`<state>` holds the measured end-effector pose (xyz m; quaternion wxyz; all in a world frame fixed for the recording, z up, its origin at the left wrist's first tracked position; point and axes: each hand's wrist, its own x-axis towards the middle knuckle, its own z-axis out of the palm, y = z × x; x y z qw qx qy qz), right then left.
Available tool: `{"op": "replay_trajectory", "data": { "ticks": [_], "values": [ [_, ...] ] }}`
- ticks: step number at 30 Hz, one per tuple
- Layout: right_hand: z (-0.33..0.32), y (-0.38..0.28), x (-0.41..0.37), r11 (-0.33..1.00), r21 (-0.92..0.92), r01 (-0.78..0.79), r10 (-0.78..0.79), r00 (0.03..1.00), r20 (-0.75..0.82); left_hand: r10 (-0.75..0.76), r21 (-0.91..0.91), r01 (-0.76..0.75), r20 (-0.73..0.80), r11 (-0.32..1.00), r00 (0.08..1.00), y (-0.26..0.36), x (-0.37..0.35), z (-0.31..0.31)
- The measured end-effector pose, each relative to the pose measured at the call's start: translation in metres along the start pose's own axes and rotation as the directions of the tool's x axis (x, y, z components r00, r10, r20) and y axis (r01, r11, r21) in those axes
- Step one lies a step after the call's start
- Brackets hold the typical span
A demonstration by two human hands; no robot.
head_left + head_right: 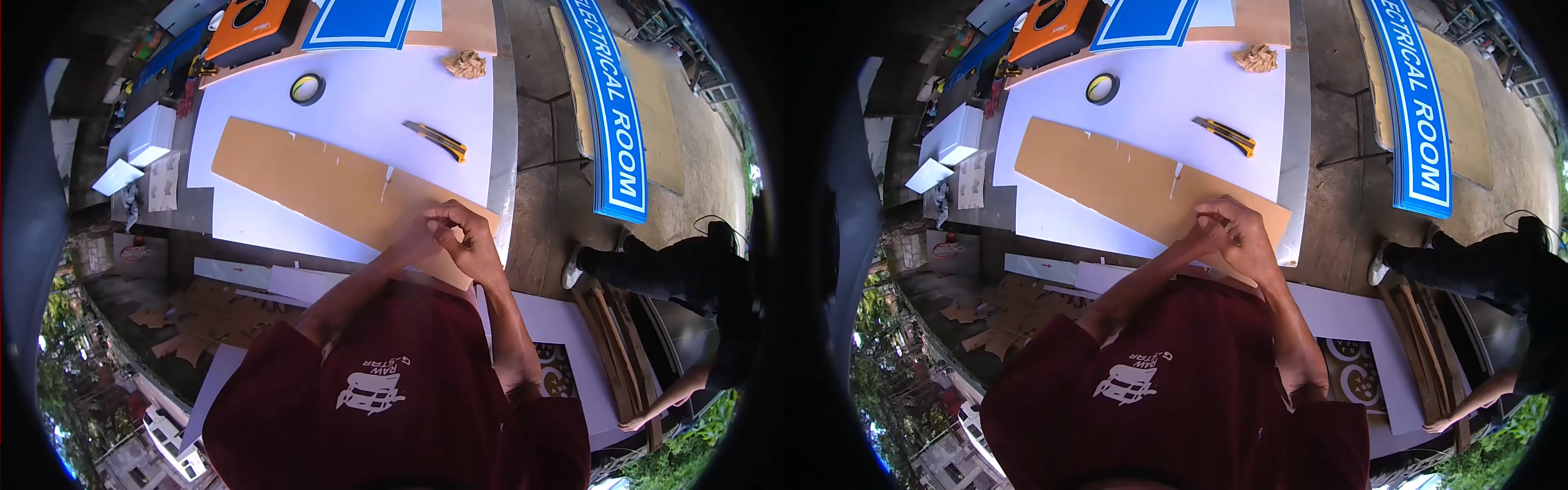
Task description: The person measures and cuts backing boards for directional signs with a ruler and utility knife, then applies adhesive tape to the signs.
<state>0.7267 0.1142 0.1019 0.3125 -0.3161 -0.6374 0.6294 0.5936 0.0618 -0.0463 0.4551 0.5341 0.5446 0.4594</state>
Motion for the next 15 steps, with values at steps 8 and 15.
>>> {"op": "replay_trajectory", "data": {
  "ticks": [8,15],
  "values": [
    [-0.029,0.118,-0.047,0.836,-0.52,-0.179,0.109,0.981,-0.161,0.083,0.574,0.0,-0.119,0.819,0.989,-0.024,-0.042,-0.069],
    [0.022,0.128,-0.026,0.83,-0.476,-0.291,0.262,0.956,-0.129,0.127,0.624,0.314,-0.557,0.716,0.821,-0.065,-0.081,-0.226]
  ]
}}
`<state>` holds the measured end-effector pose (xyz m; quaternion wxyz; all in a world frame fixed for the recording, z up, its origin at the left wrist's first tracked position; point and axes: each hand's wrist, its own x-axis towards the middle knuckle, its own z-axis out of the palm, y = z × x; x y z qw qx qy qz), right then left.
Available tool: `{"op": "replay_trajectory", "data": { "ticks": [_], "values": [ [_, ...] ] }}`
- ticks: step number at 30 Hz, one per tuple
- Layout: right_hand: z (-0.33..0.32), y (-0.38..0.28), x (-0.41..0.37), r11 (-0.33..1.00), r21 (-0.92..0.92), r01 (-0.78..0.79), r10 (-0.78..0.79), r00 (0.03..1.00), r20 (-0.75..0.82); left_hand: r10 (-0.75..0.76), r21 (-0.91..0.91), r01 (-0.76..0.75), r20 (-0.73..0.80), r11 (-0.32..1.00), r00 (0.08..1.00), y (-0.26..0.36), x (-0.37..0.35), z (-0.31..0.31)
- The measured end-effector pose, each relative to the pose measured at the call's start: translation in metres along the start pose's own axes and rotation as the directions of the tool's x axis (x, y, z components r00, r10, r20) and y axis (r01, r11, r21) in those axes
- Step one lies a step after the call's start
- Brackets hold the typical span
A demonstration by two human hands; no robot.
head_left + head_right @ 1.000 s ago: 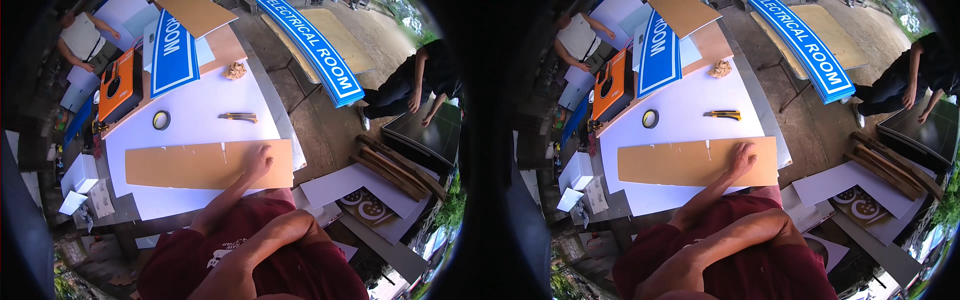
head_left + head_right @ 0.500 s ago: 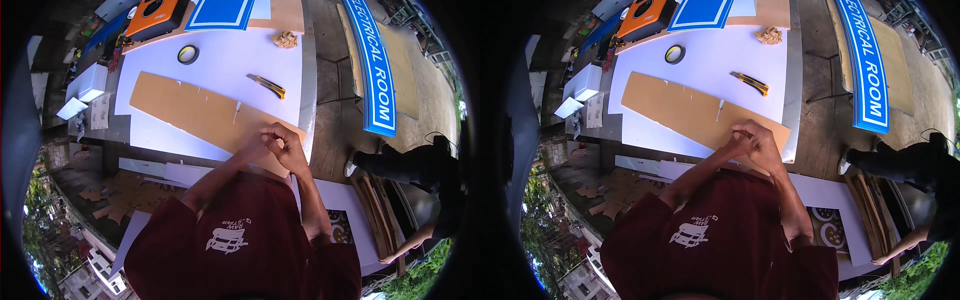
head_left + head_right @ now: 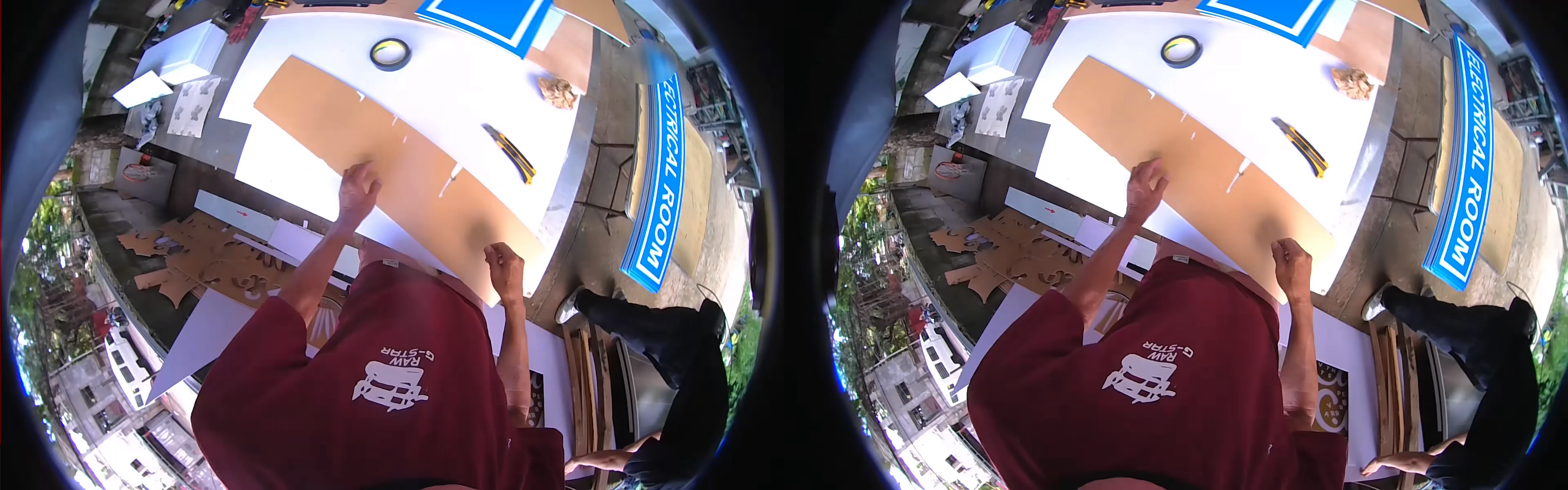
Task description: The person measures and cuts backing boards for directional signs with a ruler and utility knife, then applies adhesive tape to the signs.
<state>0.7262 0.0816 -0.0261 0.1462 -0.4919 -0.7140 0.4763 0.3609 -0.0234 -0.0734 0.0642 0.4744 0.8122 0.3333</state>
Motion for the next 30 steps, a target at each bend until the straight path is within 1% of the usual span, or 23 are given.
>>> {"op": "replay_trajectory", "data": {
  "ticks": [1,2,3,5,6,8,9,10,11,12,13,14,15,18,21,24,25,27,30],
  "values": [
    [0.006,-0.013,0.007,0.999,0.012,-0.051,0.051,0.998,0.027,-0.031,0.05,0.034,-0.052,0.998,0.998,-0.023,0.011,-0.014],
    [0.015,-0.028,0.014,0.995,0.03,-0.092,0.09,0.995,0.052,-0.039,0.049,0.044,-0.096,0.998,0.995,-0.048,0.023,-0.027],
    [0.028,-0.037,0.024,0.996,0.046,-0.071,0.068,0.996,0.065,0.024,0.15,-0.002,-0.145,0.989,0.989,-0.072,0.035,-0.041],
    [0.059,-0.054,0.04,0.996,0.071,-0.045,0.038,0.995,0.093,0.083,0.241,-0.036,-0.19,0.97,0.978,-0.106,0.058,-0.069],
    [0.075,-0.065,0.049,0.996,0.063,-0.06,0.054,0.994,0.099,0.056,0.263,-0.012,-0.162,0.965,0.985,-0.125,0.068,-0.081],
    [0.11,-0.088,0.068,0.996,0.036,-0.084,0.079,0.989,0.127,0.118,0.293,-0.06,-0.183,0.954,0.976,-0.159,0.085,-0.098],
    [0.126,-0.097,0.076,0.997,0.056,-0.059,0.05,0.988,0.145,0.144,0.312,-0.079,-0.191,0.947,0.971,-0.173,0.09,-0.107],
    [0.143,-0.104,0.085,0.996,0.081,-0.036,0.023,0.987,0.16,0.119,0.353,-0.069,-0.123,0.933,0.985,-0.186,0.093,-0.115],
    [0.158,-0.112,0.096,0.994,0.11,-0.008,-0.01,0.987,0.158,0.125,0.347,-0.081,-0.108,0.934,0.986,-0.195,0.095,-0.121],
    [0.173,-0.119,0.107,0.998,0.068,-0.008,-0.004,0.983,0.181,0.148,0.344,-0.106,-0.099,0.933,0.984,-0.202,0.099,-0.127],
    [0.185,-0.136,0.117,0.996,0.09,-0.011,-0.008,0.979,0.203,0.168,0.338,-0.131,-0.083,0.932,0.982,-0.209,0.104,-0.129],
    [0.196,-0.149,0.128,0.998,0.061,0.008,-0.021,0.975,0.22,0.164,0.325,-0.142,-0.041,0.935,0.986,-0.217,0.105,-0.13],
    [0.209,-0.164,0.138,0.999,0.033,0.02,-0.028,0.968,0.248,0.171,0.304,-0.153,-0.034,0.94,0.985,-0.219,0.104,-0.133],
    [0.253,-0.198,0.172,0.996,0.043,0.073,-0.082,0.951,0.297,0.182,0.257,-0.164,-0.048,0.952,0.982,-0.217,0.108,-0.137],
    [0.295,-0.24,0.207,0.987,0.114,0.113,-0.148,0.912,0.381,0.129,0.251,-0.119,-0.026,0.961,0.991,-0.218,0.106,-0.139],
    [0.34,-0.277,0.245,0.971,0.226,0.077,-0.189,0.824,0.534,0.019,0.202,-0.02,0.005,0.979,1.0,-0.23,0.1,-0.13],
    [0.357,-0.295,0.265,0.97,0.227,0.089,-0.205,0.801,0.562,0.05,0.218,-0.047,-0.01,0.975,0.999,-0.23,0.102,-0.129],
    [0.385,-0.316,0.286,0.975,0.213,0.068,-0.187,0.767,0.613,-0.016,0.194,0.014,0.008,0.981,1.0,-0.235,0.102,-0.125],
    [0.424,-0.35,0.309,0.98,0.2,0.017,-0.124,0.836,0.534,-0.045,0.161,0.038,0.043,0.986,0.998,-0.22,0.107,-0.14]
  ]
}}
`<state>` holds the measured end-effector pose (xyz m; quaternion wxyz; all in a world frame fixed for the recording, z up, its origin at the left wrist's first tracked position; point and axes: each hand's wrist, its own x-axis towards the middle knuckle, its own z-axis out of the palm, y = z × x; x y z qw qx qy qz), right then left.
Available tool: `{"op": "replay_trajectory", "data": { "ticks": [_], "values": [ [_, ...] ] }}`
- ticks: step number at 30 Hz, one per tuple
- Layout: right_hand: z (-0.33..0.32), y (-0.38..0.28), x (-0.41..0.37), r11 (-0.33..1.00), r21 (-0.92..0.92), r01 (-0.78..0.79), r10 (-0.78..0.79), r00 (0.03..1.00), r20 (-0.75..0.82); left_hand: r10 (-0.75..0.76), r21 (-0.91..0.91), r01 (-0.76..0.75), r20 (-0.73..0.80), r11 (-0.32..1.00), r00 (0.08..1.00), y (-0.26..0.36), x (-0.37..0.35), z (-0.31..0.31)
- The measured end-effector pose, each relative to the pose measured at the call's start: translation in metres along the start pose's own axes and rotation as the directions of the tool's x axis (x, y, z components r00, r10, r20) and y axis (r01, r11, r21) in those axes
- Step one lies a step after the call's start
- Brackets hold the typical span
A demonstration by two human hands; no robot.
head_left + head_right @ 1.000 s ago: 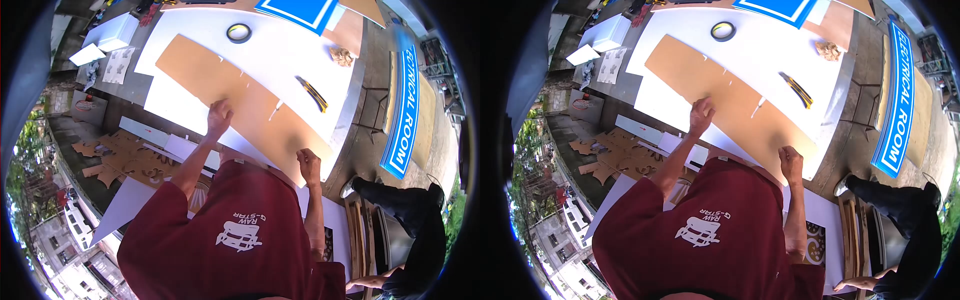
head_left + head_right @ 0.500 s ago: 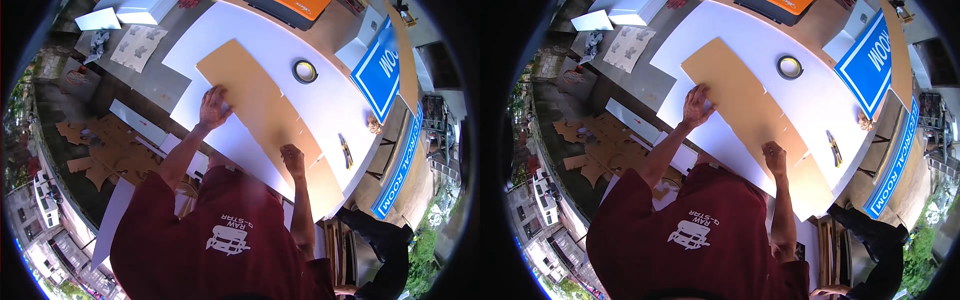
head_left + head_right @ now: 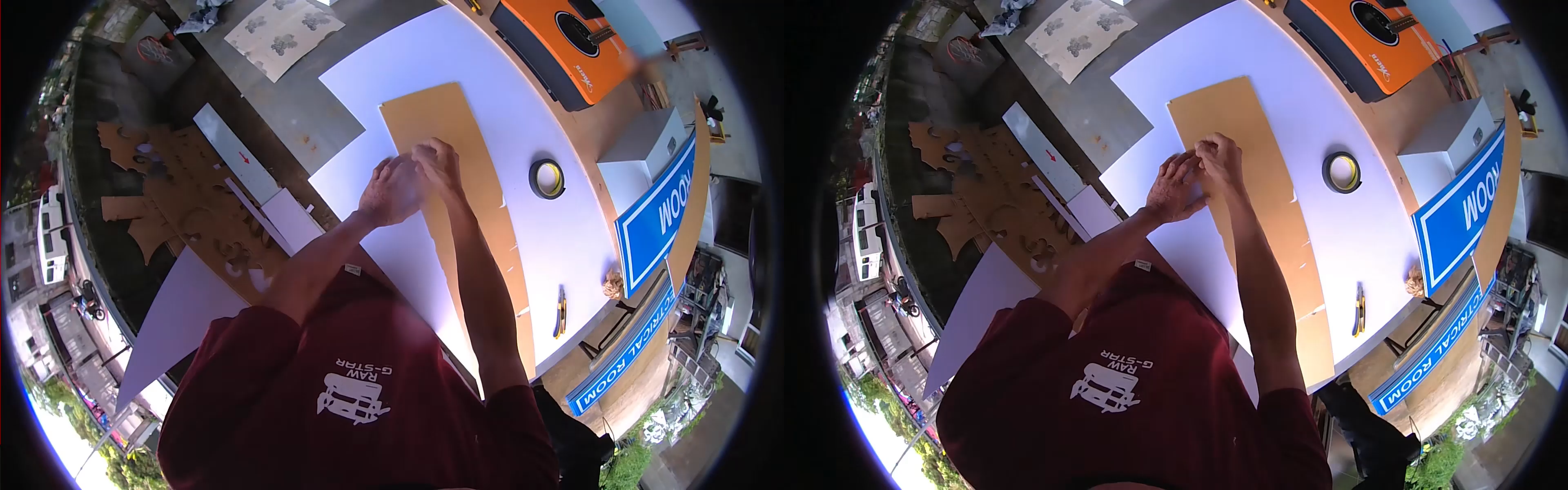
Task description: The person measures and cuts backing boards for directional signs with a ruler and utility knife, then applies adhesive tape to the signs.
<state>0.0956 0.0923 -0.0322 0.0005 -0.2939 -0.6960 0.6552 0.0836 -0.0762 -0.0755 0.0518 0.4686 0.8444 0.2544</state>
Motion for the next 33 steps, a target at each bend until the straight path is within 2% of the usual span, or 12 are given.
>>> {"op": "replay_trajectory", "data": {
  "ticks": [3,7,8,11,14,15,16,18,19,21,25,33],
  "values": [
    [0.028,0.008,0.043,0.94,-0.193,0.281,-0.299,0.951,-0.075,-0.035,-0.097,0.036,0.014,0.995,0.999,-0.006,0.0,0.003],
    [0.055,0.011,0.091,0.922,-0.357,0.148,-0.193,0.977,-0.094,0.046,-0.08,-0.049,-0.034,0.996,0.998,-0.011,0.001,0.001],
    [0.062,0.016,0.103,0.96,-0.268,0.085,-0.124,0.983,-0.132,0.033,-0.106,-0.035,-0.018,0.994,0.999,-0.01,0.004,-0.003],
    [0.074,-0.004,0.106,0.899,-0.426,0.102,-0.209,0.954,-0.214,0.076,-0.076,-0.063,0.183,0.995,0.98,-0.015,0.015,-0.017],
    [0.095,-0.008,0.108,0.763,-0.628,0.156,-0.422,0.856,-0.299,0.317,-0.069,-0.31,0.253,0.948,0.914,-0.038,0.028,-0.03],
    [0.101,-0.013,0.105,0.746,-0.648,0.156,-0.425,0.861,-0.281,0.278,-0.406,-0.185,0.183,0.895,0.943,-0.049,0.029,-0.017],
    [0.109,-0.005,0.109,0.727,-0.659,0.191,-0.491,0.816,-0.305,0.225,-0.701,-0.057,0.15,0.711,0.963,-0.059,0.023,0.009],
    [0.123,-0.005,0.104,0.593,-0.793,0.138,-0.544,0.795,-0.268,0.372,-0.244,-0.32,0.209,0.916,0.904,-0.072,0.02,0.005],
    [0.129,0.002,0.106,0.548,-0.83,0.106,-0.566,0.777,-0.275,0.397,-0.364,-0.323,0.149,0.874,0.906,-0.072,0.026,-0.003],
    [0.136,0.006,0.107,0.443,-0.895,0.047,-0.546,0.806,-0.228,0.444,-0.146,-0.42,0.307,0.896,0.842,-0.067,0.036,-0.019],
    [0.15,-0.007,0.111,0.42,-0.904,-0.084,-0.384,0.886,-0.26,0.58,-0.081,-0.575,0.166,0.814,0.797,-0.078,0.038,0.001],
    [0.154,-0.022,0.125,0.377,-0.915,-0.142,-0.278,0.925,-0.258,0.604,0.008,-0.618,0.202,0.787,0.771,-0.075,0.043,-0.008]
  ]
}}
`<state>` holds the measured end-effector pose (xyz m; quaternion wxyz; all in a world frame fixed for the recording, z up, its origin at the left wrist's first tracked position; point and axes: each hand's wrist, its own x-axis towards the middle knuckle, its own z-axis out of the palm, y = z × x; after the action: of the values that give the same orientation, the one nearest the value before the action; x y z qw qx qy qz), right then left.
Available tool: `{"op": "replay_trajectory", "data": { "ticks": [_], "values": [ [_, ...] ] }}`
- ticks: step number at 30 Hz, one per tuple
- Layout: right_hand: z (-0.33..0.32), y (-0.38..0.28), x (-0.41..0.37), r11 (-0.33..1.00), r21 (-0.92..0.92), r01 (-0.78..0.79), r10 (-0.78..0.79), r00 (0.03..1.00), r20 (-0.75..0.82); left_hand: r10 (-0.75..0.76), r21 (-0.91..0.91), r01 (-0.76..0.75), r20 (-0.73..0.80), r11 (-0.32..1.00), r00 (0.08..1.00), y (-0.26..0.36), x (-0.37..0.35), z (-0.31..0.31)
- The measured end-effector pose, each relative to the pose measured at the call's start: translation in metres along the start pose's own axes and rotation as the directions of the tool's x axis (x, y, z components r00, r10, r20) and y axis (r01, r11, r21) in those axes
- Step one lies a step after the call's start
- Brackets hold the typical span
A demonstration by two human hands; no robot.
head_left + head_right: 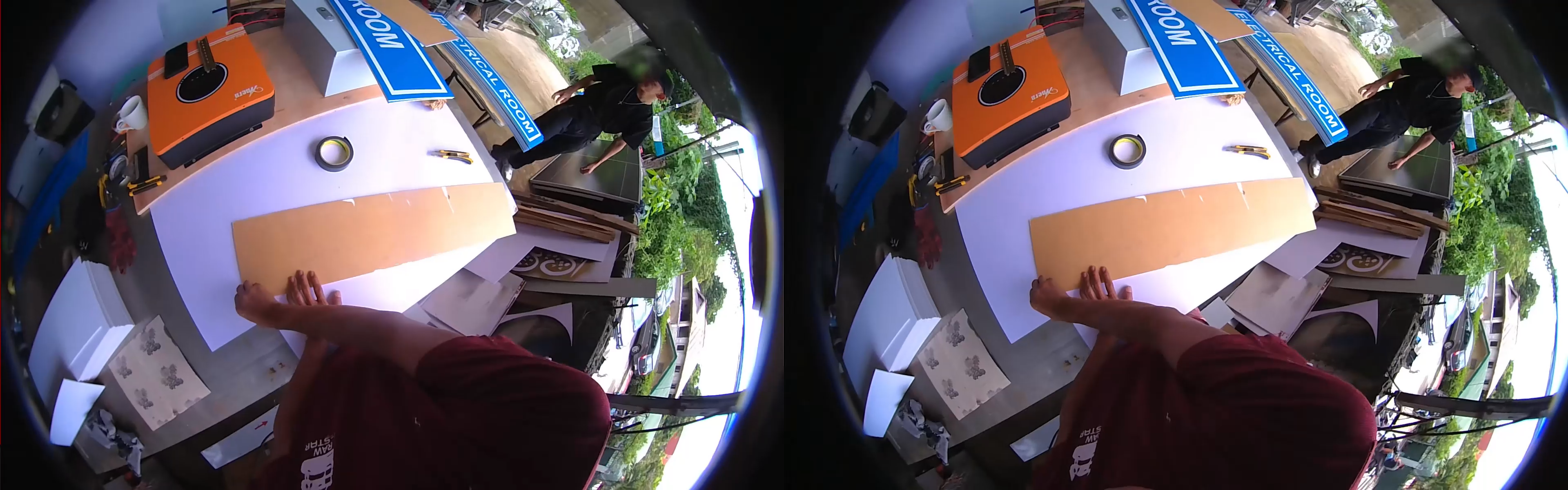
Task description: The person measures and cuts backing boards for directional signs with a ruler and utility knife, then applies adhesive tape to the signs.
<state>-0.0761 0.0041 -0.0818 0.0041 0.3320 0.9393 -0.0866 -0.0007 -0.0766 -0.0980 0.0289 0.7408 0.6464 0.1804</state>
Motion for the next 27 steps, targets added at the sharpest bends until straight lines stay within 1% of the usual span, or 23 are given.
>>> {"op": "replay_trajectory", "data": {
  "ticks": [2,3,6,7,10,13,15,16,17,18,19,20,21,22,23,24,25,26,27],
  "values": [
    [-0.005,-0.008,0.002,0.998,-0.021,-0.059,0.059,0.998,0.028,-0.004,-0.001,0.004,0.022,1.0,1.0,0.002,0.001,-0.007],
    [-0.009,-0.008,0.002,0.999,-0.012,-0.03,0.031,0.996,0.081,-0.011,0.0,0.011,0.032,1.0,0.999,0.002,0.001,-0.007],
    [-0.014,-0.008,0.001,0.986,0.029,-0.162,0.16,0.986,0.055,0.006,0.004,-0.006,0.015,1.0,1.0,0.001,0.001,-0.006],
    [-0.01,-0.007,0.003,0.981,0.043,-0.188,0.188,0.982,0.021,0.009,0.009,-0.009,0.001,1.0,1.0,0.001,0.0,-0.004],
    [-0.01,-0.004,0.0,0.965,0.14,-0.222,0.222,0.975,0.016,0.011,0.01,-0.011,-0.03,1.0,0.999,0.0,-0.001,0.002],
    [0.014,-0.004,0.004,0.929,0.227,-0.292,0.313,0.948,-0.061,0.024,-0.001,-0.024,-0.053,1.0,0.998,-0.002,-0.004,0.014],
    [0.035,0.004,0.012,0.93,0.213,-0.299,0.291,0.954,0.066,0.027,0.018,-0.025,-0.086,1.0,0.996,-0.005,-0.006,0.027],
    [0.049,0.011,0.014,0.92,0.262,-0.291,0.286,0.957,0.058,0.037,-0.043,-0.042,-0.12,0.998,0.992,-0.004,-0.005,0.038],
    [0.07,0.017,0.015,0.908,0.31,-0.282,0.28,0.959,0.05,0.013,-0.088,-0.025,-0.138,0.996,0.99,-0.007,-0.007,0.041],
    [0.054,0.018,0.014,0.894,0.357,-0.272,0.275,0.961,0.043,0.008,-0.104,-0.017,-0.091,0.994,0.996,-0.005,-0.004,0.026],
    [0.043,0.023,0.009,0.779,0.494,-0.387,0.36,0.92,0.153,-0.014,0.365,-0.014,0.072,0.931,0.997,-0.002,-0.009,0.015],
    [-0.01,0.027,0.001,0.629,0.595,-0.5,0.437,0.861,0.261,-0.133,0.814,-0.054,0.16,0.578,0.978,0.002,-0.006,0.009],
    [-0.01,0.026,-0.004,0.69,0.603,-0.4,0.461,0.885,0.06,-0.25,0.97,-0.237,0.244,0.058,0.937,0.006,-0.003,0.004],
    [0.013,0.032,-0.002,0.741,0.577,-0.344,0.464,0.883,-0.069,-0.359,0.732,-0.388,0.207,-0.56,0.91,0.009,-0.002,0.005],
    [0.016,0.039,-0.004,0.761,0.587,-0.277,0.403,0.911,-0.091,-0.401,0.15,-0.423,0.157,-0.893,0.902,0.013,0.003,0.011],
    [0.014,0.041,-0.005,0.73,0.618,-0.293,0.42,0.905,-0.066,-0.395,-0.5,-0.287,0.122,-0.817,0.911,0.015,0.009,0.011],
    [0.004,0.043,-0.007,0.675,0.638,-0.37,0.422,0.903,0.078,-0.385,-0.538,-0.302,0.046,-0.787,0.922,0.015,0.009,0.007],
    [0.005,0.047,-0.004,0.656,0.643,-0.396,0.423,0.898,0.122,-0.358,-0.566,-0.256,0.076,-0.784,0.93,0.012,0.007,0.009],
    [0.009,0.048,-0.004,0.658,0.676,-0.332,0.406,0.912,0.052,-0.329,-0.591,-0.206,0.108,-0.78,0.938,0.01,-0.002,0.025]
  ]
}}
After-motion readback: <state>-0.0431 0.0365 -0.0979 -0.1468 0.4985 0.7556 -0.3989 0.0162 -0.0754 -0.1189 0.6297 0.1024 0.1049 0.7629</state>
